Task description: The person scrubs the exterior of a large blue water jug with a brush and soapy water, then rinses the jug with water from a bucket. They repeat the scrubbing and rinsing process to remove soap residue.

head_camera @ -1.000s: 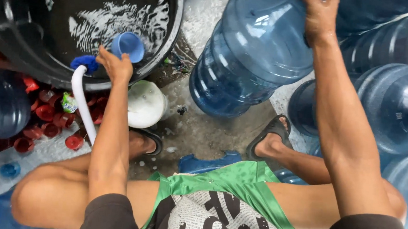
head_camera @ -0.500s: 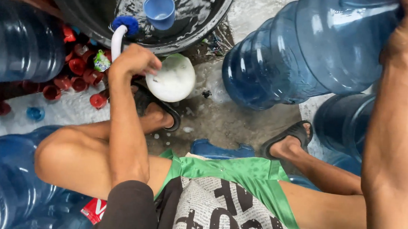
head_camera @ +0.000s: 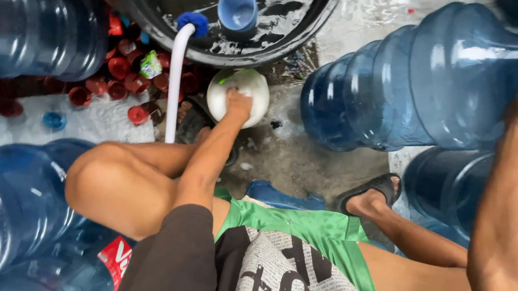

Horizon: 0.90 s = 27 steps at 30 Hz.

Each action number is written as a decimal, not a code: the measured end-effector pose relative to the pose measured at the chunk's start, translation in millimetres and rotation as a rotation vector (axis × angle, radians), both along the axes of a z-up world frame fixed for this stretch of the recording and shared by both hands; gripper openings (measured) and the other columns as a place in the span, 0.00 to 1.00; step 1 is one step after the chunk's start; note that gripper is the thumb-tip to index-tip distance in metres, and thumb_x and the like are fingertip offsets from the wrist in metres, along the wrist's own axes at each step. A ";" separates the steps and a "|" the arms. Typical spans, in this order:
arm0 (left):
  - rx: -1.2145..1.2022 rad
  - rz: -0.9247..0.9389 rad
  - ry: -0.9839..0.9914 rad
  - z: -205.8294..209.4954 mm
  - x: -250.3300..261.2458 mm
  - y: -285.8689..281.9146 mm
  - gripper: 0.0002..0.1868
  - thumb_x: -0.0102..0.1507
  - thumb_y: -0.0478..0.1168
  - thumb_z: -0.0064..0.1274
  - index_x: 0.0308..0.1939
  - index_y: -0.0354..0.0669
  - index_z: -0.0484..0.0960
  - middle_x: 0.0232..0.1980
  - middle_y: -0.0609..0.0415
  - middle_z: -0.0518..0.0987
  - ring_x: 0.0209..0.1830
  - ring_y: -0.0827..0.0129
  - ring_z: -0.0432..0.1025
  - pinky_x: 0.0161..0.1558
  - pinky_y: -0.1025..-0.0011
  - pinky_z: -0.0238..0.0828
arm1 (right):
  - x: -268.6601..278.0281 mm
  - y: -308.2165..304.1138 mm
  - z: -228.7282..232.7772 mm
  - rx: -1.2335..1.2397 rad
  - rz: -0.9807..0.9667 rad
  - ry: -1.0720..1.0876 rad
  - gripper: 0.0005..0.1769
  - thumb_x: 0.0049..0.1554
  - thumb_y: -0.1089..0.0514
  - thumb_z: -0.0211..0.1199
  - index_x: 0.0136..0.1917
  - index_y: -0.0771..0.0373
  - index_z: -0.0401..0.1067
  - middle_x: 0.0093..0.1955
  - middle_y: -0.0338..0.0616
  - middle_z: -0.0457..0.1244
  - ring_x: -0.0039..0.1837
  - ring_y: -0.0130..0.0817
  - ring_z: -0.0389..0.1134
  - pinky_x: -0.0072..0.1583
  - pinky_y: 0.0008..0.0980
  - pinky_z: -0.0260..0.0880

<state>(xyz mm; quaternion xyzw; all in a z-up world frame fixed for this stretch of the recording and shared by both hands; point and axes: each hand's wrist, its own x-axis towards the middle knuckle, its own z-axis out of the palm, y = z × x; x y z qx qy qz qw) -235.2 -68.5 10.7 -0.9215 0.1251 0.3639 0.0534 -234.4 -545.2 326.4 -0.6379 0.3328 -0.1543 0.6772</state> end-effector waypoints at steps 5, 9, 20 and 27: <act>-0.062 -0.125 0.052 -39.6 6.1 7.4 0.21 0.56 0.52 0.51 0.51 0.50 0.78 0.54 0.54 0.77 0.55 0.60 0.71 0.56 0.61 0.61 | 6.9 -17.7 -39.4 -0.220 -0.152 -0.354 0.33 0.45 0.47 0.78 0.49 0.55 0.56 0.44 0.51 0.76 0.45 0.33 0.76 0.55 0.35 0.79; -0.082 0.028 0.145 -39.2 10.5 7.8 0.23 0.58 0.42 0.38 0.57 0.46 0.74 0.59 0.49 0.73 0.59 0.56 0.67 0.61 0.55 0.55 | 5.6 26.0 -10.9 -0.260 -0.110 -0.367 0.19 0.45 0.49 0.71 0.42 0.61 0.67 0.38 0.46 0.71 0.39 0.30 0.70 0.46 0.31 0.74; -0.117 0.148 0.341 20.6 21.1 1.2 0.33 0.53 0.52 0.41 0.58 0.36 0.72 0.63 0.39 0.68 0.59 0.49 0.66 0.57 0.64 0.63 | -6.2 43.3 1.9 -0.420 0.140 -0.475 0.16 0.55 0.48 0.66 0.44 0.58 0.65 0.45 0.40 0.62 0.51 0.31 0.64 0.57 0.37 0.65; -0.082 0.121 0.357 -3.2 32.1 6.1 0.39 0.55 0.48 0.47 0.70 0.51 0.56 0.70 0.48 0.59 0.66 0.56 0.59 0.61 0.64 0.58 | -5.8 25.9 -13.2 -0.440 0.192 -0.530 0.16 0.57 0.49 0.66 0.46 0.59 0.63 0.47 0.42 0.60 0.52 0.33 0.62 0.56 0.40 0.62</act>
